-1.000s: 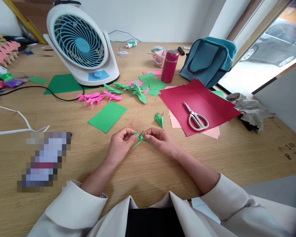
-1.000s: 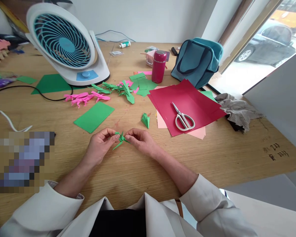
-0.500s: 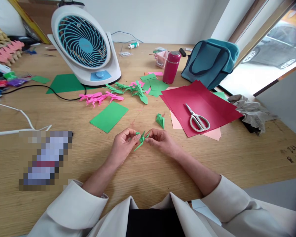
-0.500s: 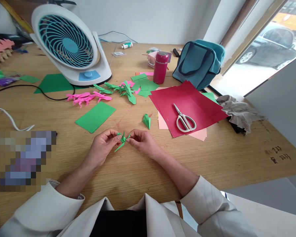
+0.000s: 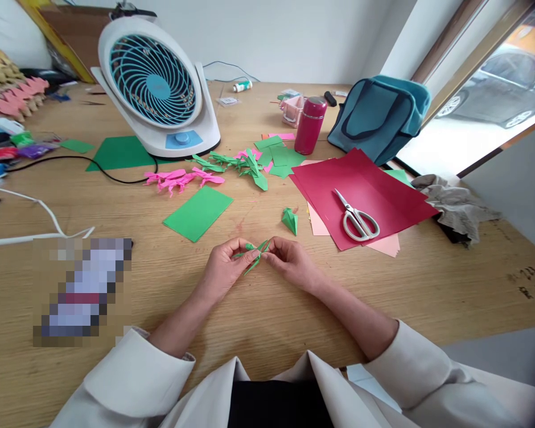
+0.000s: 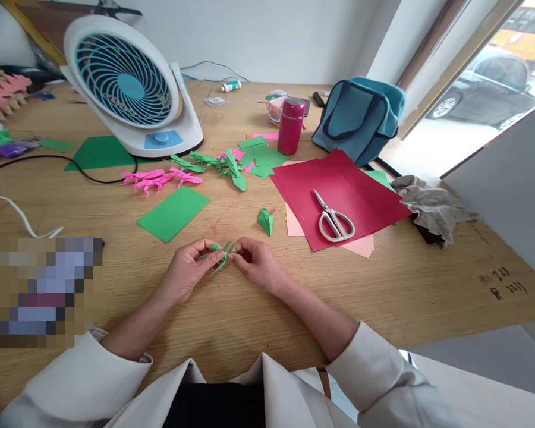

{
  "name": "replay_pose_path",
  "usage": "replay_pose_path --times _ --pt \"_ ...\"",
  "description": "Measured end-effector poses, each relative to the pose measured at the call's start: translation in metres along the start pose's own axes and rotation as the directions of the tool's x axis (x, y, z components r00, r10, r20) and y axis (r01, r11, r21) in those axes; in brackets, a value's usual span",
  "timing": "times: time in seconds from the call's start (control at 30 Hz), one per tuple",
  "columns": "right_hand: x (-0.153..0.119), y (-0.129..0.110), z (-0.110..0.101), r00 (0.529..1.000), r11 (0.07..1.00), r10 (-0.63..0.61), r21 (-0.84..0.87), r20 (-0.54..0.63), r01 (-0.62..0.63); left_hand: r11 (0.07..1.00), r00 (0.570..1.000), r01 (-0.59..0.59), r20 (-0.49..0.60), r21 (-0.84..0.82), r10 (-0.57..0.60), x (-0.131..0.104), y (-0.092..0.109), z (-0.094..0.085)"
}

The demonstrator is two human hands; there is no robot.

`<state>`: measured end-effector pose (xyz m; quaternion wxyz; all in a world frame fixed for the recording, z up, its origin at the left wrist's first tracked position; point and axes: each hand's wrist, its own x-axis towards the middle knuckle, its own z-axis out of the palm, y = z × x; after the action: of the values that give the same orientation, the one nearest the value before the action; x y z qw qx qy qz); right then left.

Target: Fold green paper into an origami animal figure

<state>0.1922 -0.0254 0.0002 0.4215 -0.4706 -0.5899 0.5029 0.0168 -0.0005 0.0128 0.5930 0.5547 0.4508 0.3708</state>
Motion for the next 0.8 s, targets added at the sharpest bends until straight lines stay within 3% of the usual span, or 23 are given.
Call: replay_pose_path --times 0.2,0.6,0.8 --pt "-0.0004 0.0053 0.0011 0.999 0.993 -0.049 0.102 -0.019 0.051 0.995 1.0 -0.02 0.022 0.098 0.018 -0.0016 0.0019 -0.0005" --pt "0.0003 0.0053 0.0006 0.996 0.983 -0.081 0.165 -0.021 0.083 0.992 0.986 0.106 0.134 -0.069 -0.096 -0.0038 0.0048 0.0014" --pt "0.0003 0.0036 0.0008 0.997 0.977 -0.08 0.197 -0.013 0.081 0.985 0.972 0.161 0.182 -0.057 -0.148 -0.0036 0.0035 -0.0001"
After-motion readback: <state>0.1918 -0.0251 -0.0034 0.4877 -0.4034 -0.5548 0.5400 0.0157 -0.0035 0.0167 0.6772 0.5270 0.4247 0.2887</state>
